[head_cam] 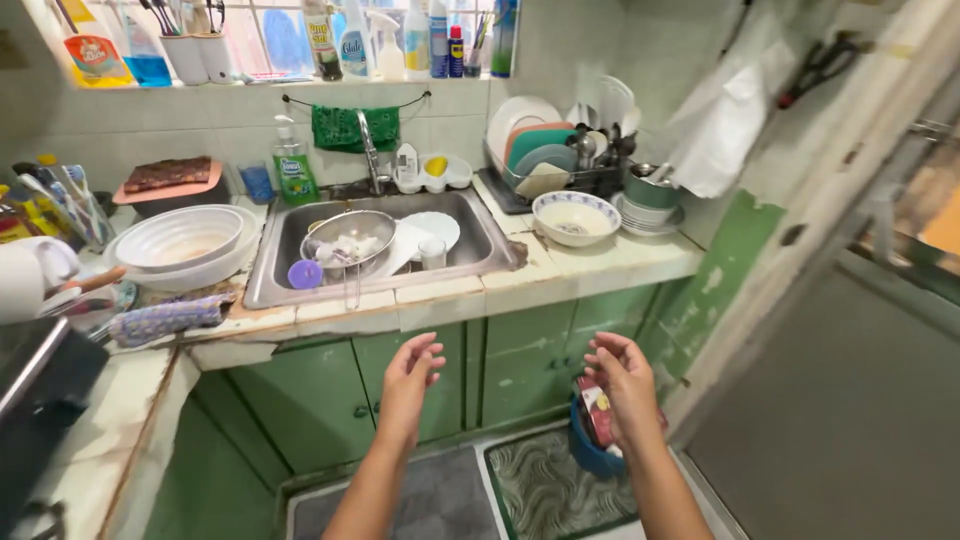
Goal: Setting a dining table with plates and cutlery.
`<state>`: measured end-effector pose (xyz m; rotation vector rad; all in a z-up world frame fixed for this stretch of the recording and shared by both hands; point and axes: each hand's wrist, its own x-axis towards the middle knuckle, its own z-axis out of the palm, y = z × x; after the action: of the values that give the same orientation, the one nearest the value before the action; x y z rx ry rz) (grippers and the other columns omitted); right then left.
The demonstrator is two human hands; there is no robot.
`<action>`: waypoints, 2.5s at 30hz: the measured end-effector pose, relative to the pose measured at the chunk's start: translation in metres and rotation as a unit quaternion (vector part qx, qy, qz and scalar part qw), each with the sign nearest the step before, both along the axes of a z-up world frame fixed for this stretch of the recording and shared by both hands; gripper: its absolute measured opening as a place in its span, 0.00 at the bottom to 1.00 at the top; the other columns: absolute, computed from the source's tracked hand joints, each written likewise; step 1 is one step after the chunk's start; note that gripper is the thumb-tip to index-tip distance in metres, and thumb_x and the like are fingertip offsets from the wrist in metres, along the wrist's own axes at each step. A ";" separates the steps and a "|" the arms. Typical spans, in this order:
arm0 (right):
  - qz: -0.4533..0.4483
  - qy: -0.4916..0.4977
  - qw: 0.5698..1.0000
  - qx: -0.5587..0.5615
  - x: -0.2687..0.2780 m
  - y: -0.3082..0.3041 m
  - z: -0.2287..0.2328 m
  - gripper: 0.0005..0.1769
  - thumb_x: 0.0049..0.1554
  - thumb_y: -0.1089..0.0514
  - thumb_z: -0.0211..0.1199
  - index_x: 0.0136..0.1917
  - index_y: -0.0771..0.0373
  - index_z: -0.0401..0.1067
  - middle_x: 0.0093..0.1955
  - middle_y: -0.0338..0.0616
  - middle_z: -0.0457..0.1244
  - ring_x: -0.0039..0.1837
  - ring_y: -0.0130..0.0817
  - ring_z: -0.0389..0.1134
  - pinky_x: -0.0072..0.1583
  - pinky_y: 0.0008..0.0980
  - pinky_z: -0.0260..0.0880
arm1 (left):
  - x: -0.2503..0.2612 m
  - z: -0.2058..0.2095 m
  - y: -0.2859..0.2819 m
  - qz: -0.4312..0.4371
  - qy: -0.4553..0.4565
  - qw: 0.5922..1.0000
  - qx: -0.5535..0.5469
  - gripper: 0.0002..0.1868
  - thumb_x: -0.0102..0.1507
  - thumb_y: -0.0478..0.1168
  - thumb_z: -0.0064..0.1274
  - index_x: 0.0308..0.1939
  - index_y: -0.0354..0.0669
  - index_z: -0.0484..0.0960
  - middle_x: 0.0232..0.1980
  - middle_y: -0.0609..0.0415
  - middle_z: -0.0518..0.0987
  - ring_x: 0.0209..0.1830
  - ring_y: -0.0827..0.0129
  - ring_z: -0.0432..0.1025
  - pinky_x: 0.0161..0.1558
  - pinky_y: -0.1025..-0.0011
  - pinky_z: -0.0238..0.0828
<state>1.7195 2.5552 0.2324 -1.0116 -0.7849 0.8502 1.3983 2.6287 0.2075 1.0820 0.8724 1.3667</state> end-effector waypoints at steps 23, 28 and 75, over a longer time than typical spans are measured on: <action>0.044 -0.084 0.995 0.031 0.204 0.588 0.076 0.14 0.61 0.60 0.59 0.60 0.63 0.70 0.55 0.42 0.66 0.53 0.29 0.69 0.55 0.31 0.72 | 0.240 0.107 0.569 0.014 0.018 0.998 0.054 0.18 0.68 0.36 0.44 0.61 0.44 0.78 0.53 0.57 0.81 0.46 0.76 0.74 0.47 0.75 0.69; 0.081 -0.076 0.988 0.107 0.256 0.705 0.112 0.13 0.63 0.60 0.58 0.61 0.63 0.69 0.56 0.42 0.66 0.53 0.28 0.67 0.55 0.30 0.71 | 0.269 0.137 0.662 0.039 -0.002 0.994 0.101 0.17 0.69 0.36 0.45 0.62 0.43 0.77 0.54 0.57 0.80 0.47 0.76 0.72 0.48 0.76 0.68; 0.077 -0.607 0.778 -0.144 0.335 1.044 0.130 0.31 0.46 0.40 0.72 0.57 0.60 0.75 0.57 0.52 0.69 0.60 0.48 0.70 0.62 0.41 0.68 | 0.362 0.057 0.976 0.174 0.384 0.897 0.135 0.20 0.58 0.40 0.57 0.54 0.42 0.84 0.48 0.42 0.80 0.49 0.53 0.75 0.54 0.61 0.71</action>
<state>2.0542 3.5997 0.3622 -1.8140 -1.8871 0.3497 1.7604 3.6044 0.2643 1.8080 1.5350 1.3755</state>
